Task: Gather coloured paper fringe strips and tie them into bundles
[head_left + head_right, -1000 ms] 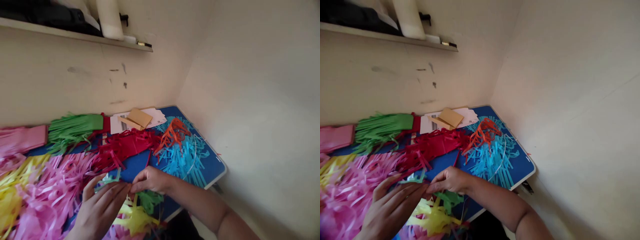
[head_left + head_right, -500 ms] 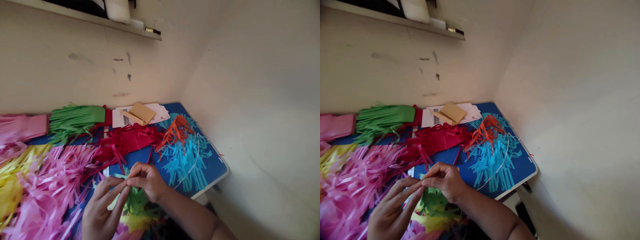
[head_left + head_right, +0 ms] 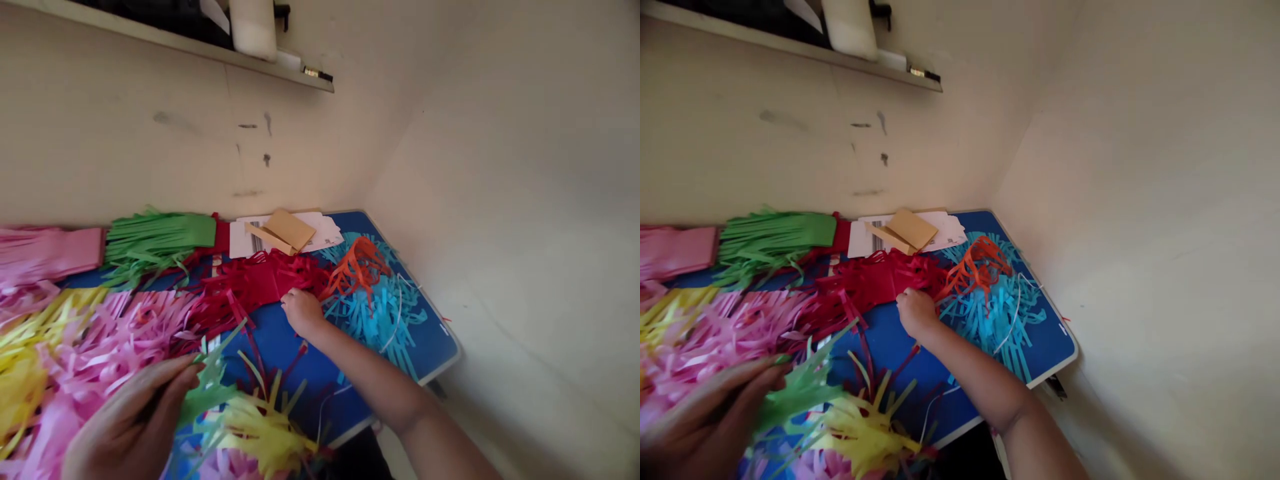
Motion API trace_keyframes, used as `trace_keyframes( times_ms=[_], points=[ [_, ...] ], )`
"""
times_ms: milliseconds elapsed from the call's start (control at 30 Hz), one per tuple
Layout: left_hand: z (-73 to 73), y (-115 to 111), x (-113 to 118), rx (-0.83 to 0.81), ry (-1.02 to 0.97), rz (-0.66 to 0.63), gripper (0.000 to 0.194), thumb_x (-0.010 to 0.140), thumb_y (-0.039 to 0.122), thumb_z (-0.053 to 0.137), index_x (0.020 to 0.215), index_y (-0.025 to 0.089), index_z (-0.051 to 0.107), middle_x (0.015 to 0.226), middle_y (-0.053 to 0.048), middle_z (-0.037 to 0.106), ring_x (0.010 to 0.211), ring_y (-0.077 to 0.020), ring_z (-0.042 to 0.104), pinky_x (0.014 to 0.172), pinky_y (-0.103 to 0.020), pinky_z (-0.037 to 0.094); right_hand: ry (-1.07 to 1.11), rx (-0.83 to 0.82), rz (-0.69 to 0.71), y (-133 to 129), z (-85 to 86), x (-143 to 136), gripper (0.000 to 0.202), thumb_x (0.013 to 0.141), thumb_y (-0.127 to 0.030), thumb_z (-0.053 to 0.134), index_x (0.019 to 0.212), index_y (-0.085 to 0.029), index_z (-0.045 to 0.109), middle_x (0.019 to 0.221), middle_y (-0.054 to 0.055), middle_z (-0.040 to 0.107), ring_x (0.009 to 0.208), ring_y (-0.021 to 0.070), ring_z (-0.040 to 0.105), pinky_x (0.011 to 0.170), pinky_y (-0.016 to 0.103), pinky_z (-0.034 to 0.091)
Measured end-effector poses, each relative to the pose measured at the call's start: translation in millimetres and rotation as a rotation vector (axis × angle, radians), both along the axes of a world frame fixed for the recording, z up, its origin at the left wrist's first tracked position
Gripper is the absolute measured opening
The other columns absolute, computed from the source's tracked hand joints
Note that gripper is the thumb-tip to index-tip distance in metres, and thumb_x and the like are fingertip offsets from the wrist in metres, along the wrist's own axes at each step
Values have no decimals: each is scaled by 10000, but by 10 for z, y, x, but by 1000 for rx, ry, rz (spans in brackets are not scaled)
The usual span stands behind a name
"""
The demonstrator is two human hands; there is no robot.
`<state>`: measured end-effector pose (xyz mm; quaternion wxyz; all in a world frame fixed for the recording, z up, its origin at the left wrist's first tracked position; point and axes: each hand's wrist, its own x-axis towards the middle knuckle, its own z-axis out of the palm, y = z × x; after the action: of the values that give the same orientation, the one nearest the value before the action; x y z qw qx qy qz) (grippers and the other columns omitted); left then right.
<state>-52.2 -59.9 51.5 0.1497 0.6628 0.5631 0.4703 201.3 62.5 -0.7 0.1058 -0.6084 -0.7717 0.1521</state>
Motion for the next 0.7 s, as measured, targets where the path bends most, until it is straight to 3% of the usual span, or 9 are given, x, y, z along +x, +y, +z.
trace_keyframes(
  times_ms=[67,167,233,300,367,433,700],
  points=[
    [44,93,151,-154,-79,15,237,821,499,636,926,309,732,784,29,760,654,-195,702,545,-278,584,-11,-8,2,-50,92,-19,145,924,-123,561,898,-118,704,953,128,689,874,219,666,760,309,488],
    [92,147,317,-279,-154,-79,298,779,544,663,794,260,751,670,9,752,562,-173,698,482,-216,553,45,-29,22,-308,306,-29,89,904,-147,610,909,-138,698,953,92,706,844,184,675,751,273,501],
    [98,145,395,-267,-165,-124,320,772,553,668,740,246,752,692,-9,762,595,-174,711,513,-205,558,266,-55,77,-562,438,-51,65,893,-204,651,934,-181,696,924,28,721,812,139,677,741,222,506],
    [86,136,463,-234,-169,-179,316,781,543,669,736,242,755,717,-15,765,629,-170,717,563,-205,568,635,-56,97,-806,520,-87,69,872,-254,680,915,-205,704,873,-4,729,793,125,678,749,209,514],
    [73,125,522,-215,-157,-224,283,803,510,669,766,244,757,730,-11,762,639,-158,714,594,-203,568,982,-41,55,-979,549,-121,89,843,-293,712,848,-205,722,841,9,734,798,148,686,769,242,527],
    [72,110,566,-196,-123,-241,259,820,487,666,788,246,754,727,-4,757,629,-147,708,588,-195,559,1146,-43,7,-1068,544,-138,124,814,-337,745,804,-214,739,839,19,739,809,167,692,784,268,537],
    [187,50,645,-8,53,-308,175,887,358,624,812,242,730,750,16,740,641,-106,704,611,-153,547,1277,-190,-108,-1165,511,-120,150,772,-304,746,894,-220,725,828,7,739,757,160,694,722,251,558]
  ],
)
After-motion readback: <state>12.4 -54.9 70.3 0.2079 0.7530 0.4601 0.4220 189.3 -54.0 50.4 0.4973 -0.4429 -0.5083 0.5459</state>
